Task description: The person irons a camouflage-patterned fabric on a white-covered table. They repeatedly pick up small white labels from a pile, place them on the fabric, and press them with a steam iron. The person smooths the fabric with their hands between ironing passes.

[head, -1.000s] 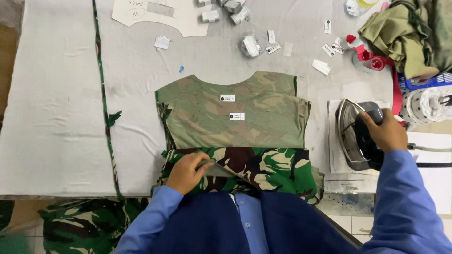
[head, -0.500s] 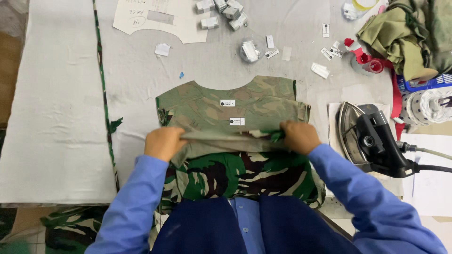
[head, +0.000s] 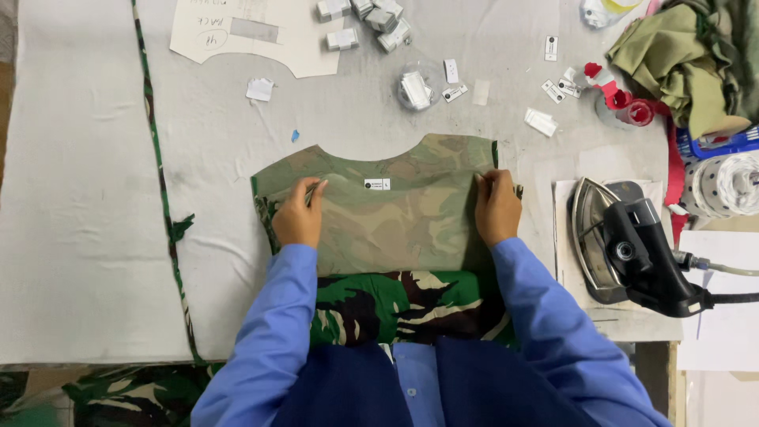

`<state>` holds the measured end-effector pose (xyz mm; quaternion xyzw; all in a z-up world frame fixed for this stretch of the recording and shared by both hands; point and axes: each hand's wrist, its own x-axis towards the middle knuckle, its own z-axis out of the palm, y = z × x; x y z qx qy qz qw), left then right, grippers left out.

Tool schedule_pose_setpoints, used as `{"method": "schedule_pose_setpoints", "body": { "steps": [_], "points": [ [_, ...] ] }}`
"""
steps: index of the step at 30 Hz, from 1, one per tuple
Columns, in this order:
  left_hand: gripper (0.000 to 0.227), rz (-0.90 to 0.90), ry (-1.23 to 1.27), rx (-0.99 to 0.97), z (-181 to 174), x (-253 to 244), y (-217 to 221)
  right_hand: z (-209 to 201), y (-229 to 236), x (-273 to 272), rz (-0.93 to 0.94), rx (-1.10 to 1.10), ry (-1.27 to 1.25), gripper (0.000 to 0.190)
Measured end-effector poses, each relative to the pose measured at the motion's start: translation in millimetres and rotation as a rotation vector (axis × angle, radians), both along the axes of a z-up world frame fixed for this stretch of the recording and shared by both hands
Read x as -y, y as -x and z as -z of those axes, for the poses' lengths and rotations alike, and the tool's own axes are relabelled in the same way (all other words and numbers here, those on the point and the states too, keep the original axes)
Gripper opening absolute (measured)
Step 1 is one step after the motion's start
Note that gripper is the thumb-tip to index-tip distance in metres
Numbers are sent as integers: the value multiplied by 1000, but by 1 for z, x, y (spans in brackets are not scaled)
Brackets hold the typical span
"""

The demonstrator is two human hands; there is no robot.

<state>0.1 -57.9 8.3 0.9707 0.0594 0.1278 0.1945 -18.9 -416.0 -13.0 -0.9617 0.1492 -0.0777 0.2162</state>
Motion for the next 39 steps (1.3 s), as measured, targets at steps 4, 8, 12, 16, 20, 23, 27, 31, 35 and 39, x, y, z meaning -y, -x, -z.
{"method": "schedule_pose_setpoints", "body": {
  "steps": [4, 8, 12, 16, 20, 23, 27, 31, 35, 39],
  "points": [
    [21, 108, -177, 47, -12, -18, -6, 17, -3, 10, -103, 75, 147, 25],
    [20, 133, -300, 137, -3, -22, -13, 29, -15, 24, -57, 193, 313, 21],
    [30, 66, -308, -137, 16, -21, -14, 6, -22, 11, -126, 66, 292, 24],
    [45, 152, -444, 167, -9, 3, -10, -14, -21, -10, -233, 210, 361, 27],
    [62, 719, -251, -135, -12, 27, 22, -15, -46, -35, -655, 70, 314, 25],
    [69, 565, -287, -358, 0, 28, 20, -34, -113, -52, -519, 74, 216, 18],
    [68, 381, -290, -405, -6, 31, 20, -41, -197, -63, -370, -7, 107, 19],
    [68, 376, -279, -440, -8, 30, 18, -17, -222, -57, -404, -182, 160, 22],
    [70, 382, -283, -494, -2, 30, 20, -25, -215, -51, -349, -226, 62, 19],
    [69, 389, -263, -510, -5, 30, 18, -42, -210, -53, -363, -212, -57, 28]
  ]
}}
